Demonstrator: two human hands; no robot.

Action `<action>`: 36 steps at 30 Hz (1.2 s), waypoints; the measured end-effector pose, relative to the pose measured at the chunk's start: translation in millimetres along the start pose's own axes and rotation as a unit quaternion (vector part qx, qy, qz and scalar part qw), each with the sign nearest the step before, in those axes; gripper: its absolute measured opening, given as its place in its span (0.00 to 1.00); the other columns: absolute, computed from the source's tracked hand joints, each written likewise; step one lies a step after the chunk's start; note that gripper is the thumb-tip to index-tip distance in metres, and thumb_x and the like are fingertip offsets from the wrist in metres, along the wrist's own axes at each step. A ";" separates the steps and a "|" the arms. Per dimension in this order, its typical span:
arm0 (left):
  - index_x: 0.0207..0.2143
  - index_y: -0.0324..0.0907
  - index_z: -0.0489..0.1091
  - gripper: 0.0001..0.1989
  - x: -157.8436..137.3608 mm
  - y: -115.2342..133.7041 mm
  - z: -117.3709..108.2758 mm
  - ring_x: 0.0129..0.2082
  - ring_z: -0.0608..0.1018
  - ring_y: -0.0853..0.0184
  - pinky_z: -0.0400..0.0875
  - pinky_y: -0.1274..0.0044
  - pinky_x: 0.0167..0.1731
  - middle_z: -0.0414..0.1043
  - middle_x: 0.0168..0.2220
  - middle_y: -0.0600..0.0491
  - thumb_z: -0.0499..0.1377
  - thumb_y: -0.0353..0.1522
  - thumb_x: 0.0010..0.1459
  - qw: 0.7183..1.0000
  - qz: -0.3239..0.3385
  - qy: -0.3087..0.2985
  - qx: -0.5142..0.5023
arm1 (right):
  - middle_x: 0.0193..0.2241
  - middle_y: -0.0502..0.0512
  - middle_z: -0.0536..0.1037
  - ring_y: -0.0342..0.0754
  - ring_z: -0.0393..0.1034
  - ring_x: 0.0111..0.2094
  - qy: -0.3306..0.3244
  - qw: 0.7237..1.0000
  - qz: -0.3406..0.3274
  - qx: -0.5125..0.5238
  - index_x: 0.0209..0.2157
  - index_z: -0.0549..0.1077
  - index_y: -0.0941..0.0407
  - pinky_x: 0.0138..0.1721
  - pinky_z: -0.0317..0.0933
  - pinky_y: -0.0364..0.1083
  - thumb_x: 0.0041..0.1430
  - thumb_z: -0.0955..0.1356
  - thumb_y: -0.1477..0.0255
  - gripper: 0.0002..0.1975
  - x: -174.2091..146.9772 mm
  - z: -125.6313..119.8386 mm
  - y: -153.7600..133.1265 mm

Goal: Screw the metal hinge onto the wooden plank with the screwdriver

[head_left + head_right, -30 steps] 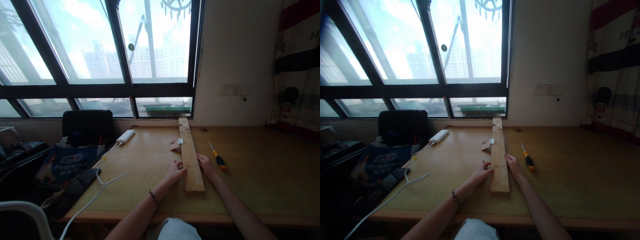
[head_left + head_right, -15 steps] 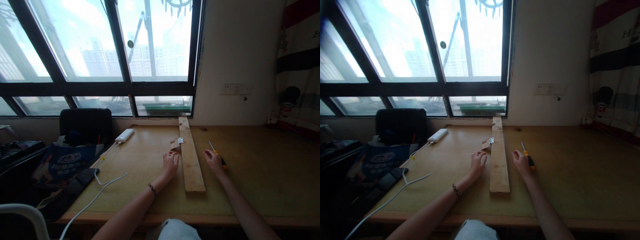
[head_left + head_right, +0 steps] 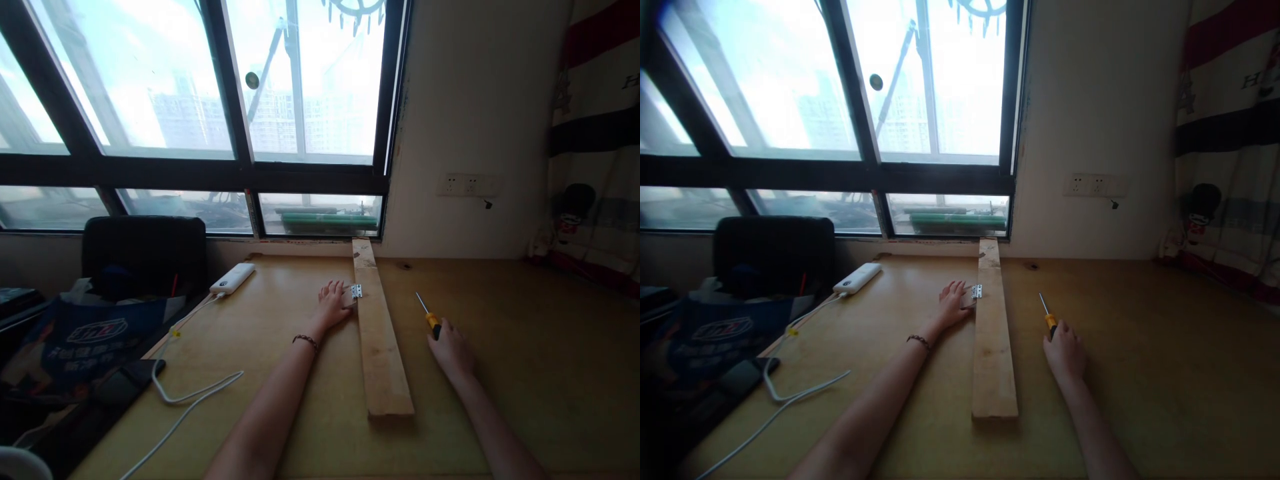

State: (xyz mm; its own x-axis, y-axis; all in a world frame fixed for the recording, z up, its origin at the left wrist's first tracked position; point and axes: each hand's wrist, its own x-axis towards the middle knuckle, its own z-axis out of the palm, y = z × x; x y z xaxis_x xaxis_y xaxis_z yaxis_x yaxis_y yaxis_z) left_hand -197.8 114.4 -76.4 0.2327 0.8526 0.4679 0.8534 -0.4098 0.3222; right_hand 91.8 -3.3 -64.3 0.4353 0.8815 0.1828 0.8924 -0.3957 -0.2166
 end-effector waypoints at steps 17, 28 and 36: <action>0.55 0.35 0.54 0.35 -5.2 -1.1 6.0 0.56 0.57 0.54 0.49 0.63 0.55 0.58 0.54 0.39 0.52 0.21 0.41 0.997 -0.045 0.057 0.014 | 0.26 0.50 0.72 0.40 0.65 0.23 0.172 0.761 0.037 0.624 0.33 0.70 0.60 0.20 0.60 0.39 0.27 0.75 0.64 0.27 79.9 -72.1 -51.7; 0.54 0.37 0.52 0.34 4.3 -25.9 3.1 0.41 0.73 0.61 0.69 0.69 0.41 0.68 0.44 0.42 0.60 0.29 0.44 0.902 -0.183 0.112 -0.374 | 0.22 0.51 0.72 0.46 0.69 0.23 0.166 0.686 -0.004 0.708 0.33 0.68 0.59 0.18 0.63 0.41 0.43 0.68 0.58 0.20 94.1 -90.7 -137.6; 0.36 0.38 0.65 0.10 5.4 5.5 17.9 0.44 0.73 0.62 0.65 0.70 0.47 0.72 0.40 0.47 0.55 0.22 0.48 0.717 -0.239 -0.015 -0.655 | 0.24 0.54 0.72 0.49 0.69 0.19 0.112 0.748 -0.034 0.653 0.41 0.62 0.58 0.17 0.64 0.47 0.45 0.65 0.49 0.29 106.0 -90.2 -120.8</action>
State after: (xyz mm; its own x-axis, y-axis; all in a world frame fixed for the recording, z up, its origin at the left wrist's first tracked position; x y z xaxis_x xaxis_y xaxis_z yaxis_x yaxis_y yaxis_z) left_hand -183.5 122.6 -86.8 0.0869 0.9956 0.0348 -0.3265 -0.0045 0.9452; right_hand 40.9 114.7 67.7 0.5339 0.7647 0.3609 0.1002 0.3665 -0.9250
